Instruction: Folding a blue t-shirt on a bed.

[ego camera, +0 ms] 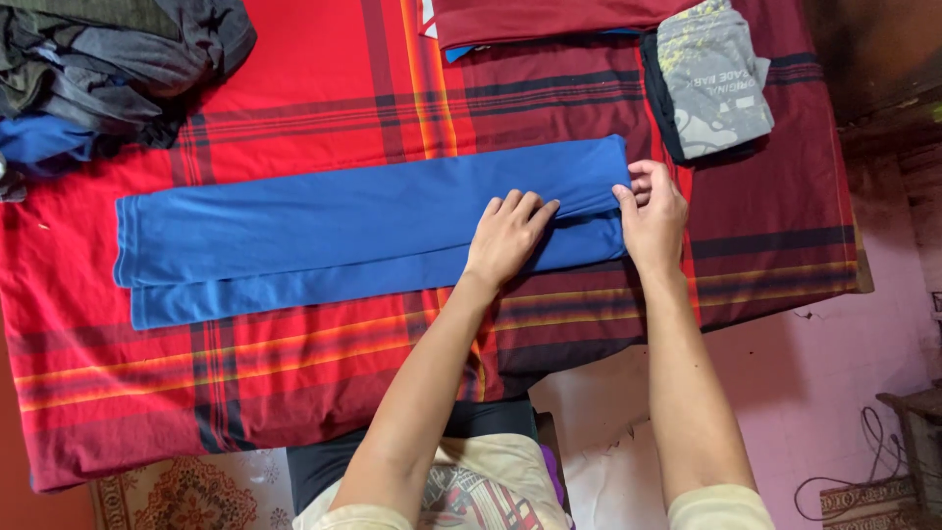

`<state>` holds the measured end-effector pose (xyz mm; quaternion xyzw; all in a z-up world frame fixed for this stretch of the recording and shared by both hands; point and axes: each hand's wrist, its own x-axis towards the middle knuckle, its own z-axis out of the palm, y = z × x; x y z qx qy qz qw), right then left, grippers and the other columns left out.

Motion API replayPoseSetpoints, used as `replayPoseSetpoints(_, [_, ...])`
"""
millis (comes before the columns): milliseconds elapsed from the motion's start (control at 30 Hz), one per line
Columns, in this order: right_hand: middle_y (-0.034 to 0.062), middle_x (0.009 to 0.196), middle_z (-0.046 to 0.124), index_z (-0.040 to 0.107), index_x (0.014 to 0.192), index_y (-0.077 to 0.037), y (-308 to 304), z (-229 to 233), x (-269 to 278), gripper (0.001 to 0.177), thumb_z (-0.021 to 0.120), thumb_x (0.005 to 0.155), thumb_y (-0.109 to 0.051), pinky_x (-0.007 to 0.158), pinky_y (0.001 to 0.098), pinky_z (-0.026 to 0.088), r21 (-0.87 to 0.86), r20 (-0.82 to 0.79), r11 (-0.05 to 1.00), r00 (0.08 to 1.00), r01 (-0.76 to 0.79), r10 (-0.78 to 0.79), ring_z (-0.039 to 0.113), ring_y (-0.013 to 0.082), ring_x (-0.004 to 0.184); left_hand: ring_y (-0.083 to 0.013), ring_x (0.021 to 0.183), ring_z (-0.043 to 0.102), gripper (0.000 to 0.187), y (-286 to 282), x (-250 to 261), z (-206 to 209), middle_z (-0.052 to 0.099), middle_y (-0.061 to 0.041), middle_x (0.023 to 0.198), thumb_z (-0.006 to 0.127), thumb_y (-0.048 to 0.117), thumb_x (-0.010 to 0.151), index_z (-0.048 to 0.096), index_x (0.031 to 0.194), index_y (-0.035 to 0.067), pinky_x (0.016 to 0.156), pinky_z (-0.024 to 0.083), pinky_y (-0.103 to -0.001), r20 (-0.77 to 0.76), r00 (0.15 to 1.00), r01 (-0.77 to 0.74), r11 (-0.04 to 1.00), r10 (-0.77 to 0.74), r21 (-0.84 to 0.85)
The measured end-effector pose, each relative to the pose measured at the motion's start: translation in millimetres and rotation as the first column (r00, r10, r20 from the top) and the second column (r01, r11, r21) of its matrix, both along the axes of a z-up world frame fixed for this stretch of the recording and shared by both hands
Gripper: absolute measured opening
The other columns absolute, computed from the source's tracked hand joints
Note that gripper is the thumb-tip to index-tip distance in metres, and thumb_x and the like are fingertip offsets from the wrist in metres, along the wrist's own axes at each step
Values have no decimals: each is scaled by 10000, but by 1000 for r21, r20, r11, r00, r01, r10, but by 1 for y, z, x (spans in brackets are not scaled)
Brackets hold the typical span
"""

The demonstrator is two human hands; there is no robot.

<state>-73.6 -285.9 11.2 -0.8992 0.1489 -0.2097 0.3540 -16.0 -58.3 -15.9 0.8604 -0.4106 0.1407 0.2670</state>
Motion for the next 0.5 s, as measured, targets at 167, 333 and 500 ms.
replayPoseSetpoints(167, [87,906,646,587,1295,-42,-4,-11,-7,410,785,936,-18,690,346,542,-30,-32,998,998,-47,46,649,191,750,-184,1010,584,374,2,-3,4,617,7,1068,634,135,909,710,1270,195,823,446,-341,52,999,10,998,-13,57])
replayPoseSetpoints(333, [106,915,640,549,1375,-42,5,21,-6,546,760,874,15,752,403,531,-52,-179,998,983,-43,33,643,249,766,-187,992,579,311,10,2,16,623,15,1038,660,151,914,710,1207,241,824,437,-346,-37,997,60,998,-61,-28])
replayPoseSetpoints(500, [200,1434,564,484,1508,-77,37,15,17,521,635,1010,-51,1177,456,429,-360,0,917,983,-171,184,532,372,1372,-255,1166,611,440,27,12,2,670,-24,1267,648,146,938,668,1374,202,1010,495,-412,-449,879,141,987,-160,-75])
